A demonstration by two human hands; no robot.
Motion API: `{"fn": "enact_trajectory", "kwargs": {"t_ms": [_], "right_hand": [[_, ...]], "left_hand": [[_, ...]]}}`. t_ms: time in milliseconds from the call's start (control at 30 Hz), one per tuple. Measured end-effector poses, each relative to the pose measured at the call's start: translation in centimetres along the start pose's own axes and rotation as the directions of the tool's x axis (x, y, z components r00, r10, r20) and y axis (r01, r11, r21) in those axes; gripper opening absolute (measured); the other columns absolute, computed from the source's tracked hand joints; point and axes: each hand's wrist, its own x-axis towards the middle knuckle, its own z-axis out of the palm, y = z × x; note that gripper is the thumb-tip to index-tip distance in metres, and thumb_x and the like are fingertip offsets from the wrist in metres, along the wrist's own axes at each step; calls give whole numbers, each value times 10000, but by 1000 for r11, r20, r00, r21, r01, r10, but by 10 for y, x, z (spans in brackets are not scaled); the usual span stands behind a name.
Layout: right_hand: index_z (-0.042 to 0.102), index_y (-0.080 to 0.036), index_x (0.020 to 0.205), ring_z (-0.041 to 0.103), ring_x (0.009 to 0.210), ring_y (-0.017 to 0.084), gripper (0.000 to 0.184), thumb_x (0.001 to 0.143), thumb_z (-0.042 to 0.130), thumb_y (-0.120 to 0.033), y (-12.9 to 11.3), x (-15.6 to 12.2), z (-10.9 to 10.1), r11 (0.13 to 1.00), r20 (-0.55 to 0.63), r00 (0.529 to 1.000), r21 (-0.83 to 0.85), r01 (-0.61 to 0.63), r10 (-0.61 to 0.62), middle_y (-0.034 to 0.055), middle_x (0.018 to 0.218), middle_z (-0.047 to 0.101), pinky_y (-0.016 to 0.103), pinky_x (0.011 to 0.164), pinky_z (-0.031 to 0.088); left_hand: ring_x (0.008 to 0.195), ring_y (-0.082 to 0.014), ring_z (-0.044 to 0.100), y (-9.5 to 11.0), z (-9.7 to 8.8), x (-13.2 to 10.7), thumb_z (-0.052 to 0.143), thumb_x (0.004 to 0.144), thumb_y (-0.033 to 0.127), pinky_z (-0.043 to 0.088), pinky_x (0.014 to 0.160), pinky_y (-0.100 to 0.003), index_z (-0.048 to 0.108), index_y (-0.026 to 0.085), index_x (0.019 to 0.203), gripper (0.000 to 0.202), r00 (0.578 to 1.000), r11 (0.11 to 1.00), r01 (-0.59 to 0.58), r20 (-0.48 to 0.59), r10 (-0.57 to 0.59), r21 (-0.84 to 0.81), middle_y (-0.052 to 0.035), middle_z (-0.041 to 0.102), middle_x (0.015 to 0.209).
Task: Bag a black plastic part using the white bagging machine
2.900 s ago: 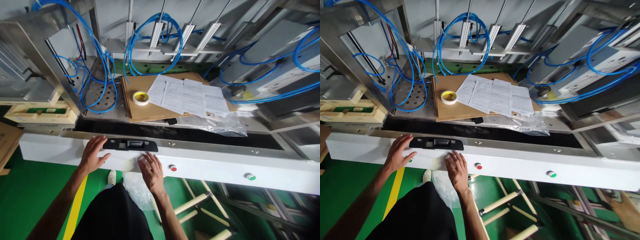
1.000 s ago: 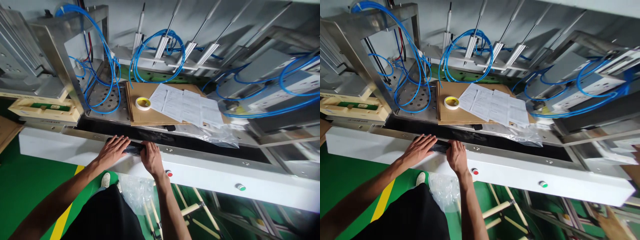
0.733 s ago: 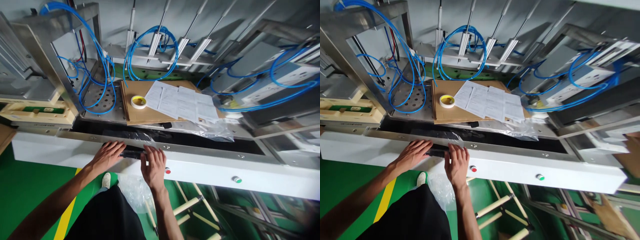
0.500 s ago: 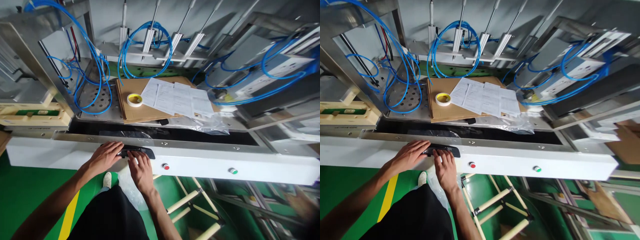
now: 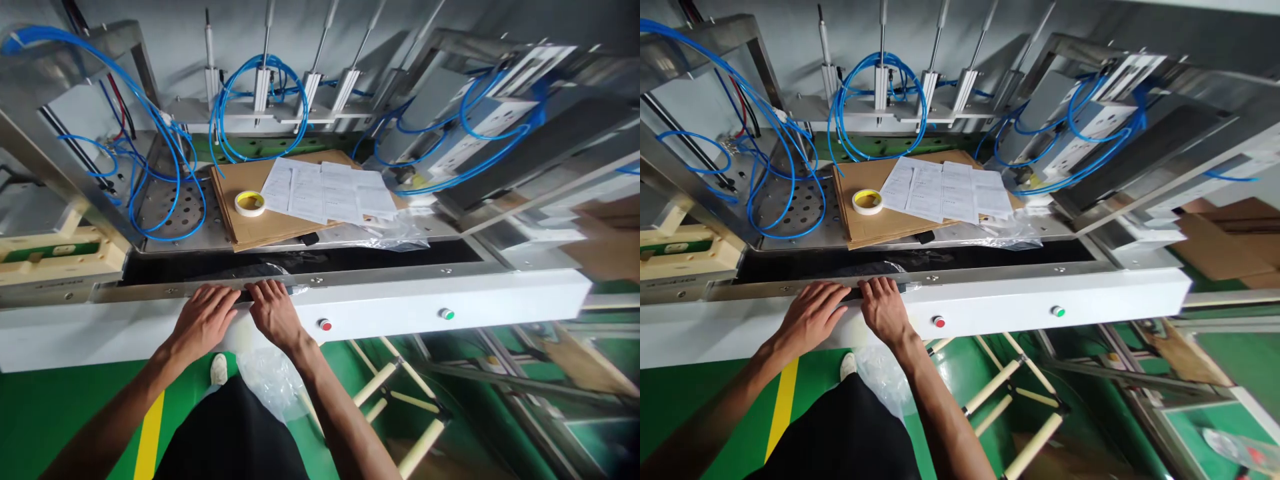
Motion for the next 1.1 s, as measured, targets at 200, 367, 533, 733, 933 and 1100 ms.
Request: {"fn": "enact_trajectory", "kwargs": {"t_ms": [200,367,533,733,933,1100], "right_hand": [[666,-116,1288,612,1053,305,375,985,476,-225,1,30,-8,989,224,967,51,-138,124,159,1094,739,435,941,415],[615,-93,1322,648,1112,287,388,991,450,-210,2,46,-14,978,314,934,63,-201,171,159,1169,757,400,997,403],[625,-120,1264,679,1084,273,398,1079,408,-397,2,47,-10,972,319,926,47,-230,203,142,1100,773,379,951,408],[686,-135,1147,651,1101,284,584,1094,303,-573,-5,48,-3,967,285,928,10,-254,241,154,1117,750,419,966,412],[728,-146,1102,602,1163,290,559,1090,346,-555,-8,44,9,962,165,951,37,-270,260,156,1209,727,463,1081,407],[675,-145,1267,562,1317,326,466,1072,447,-502,-9,36,17,951,-35,951,45,-307,308,159,1282,727,553,1235,308]], "left_hand": [[1147,-327,676,-2,13,6,751,947,275,539,1002,-460,625,146,1330,424,998,994,39,37,-43,101,-159,698,1307],[1158,-327,688,-20,20,15,822,864,188,548,967,-442,621,169,1320,498,996,997,34,84,-40,67,-146,711,1295],[1119,-306,709,-34,29,14,757,890,193,561,975,-434,554,157,1328,484,996,995,29,88,-21,-92,-161,726,1243],[989,-317,716,-37,29,16,743,890,216,574,872,-451,556,175,1213,375,991,993,7,136,9,-121,-117,741,1111],[982,-315,699,-39,25,20,736,898,240,572,877,-455,571,186,1188,338,979,987,51,203,-20,-151,-98,727,1058],[1178,-323,655,-40,22,21,737,889,217,540,1046,-470,595,168,1222,365,984,988,-1,174,28,-153,-134,709,1215]]}}
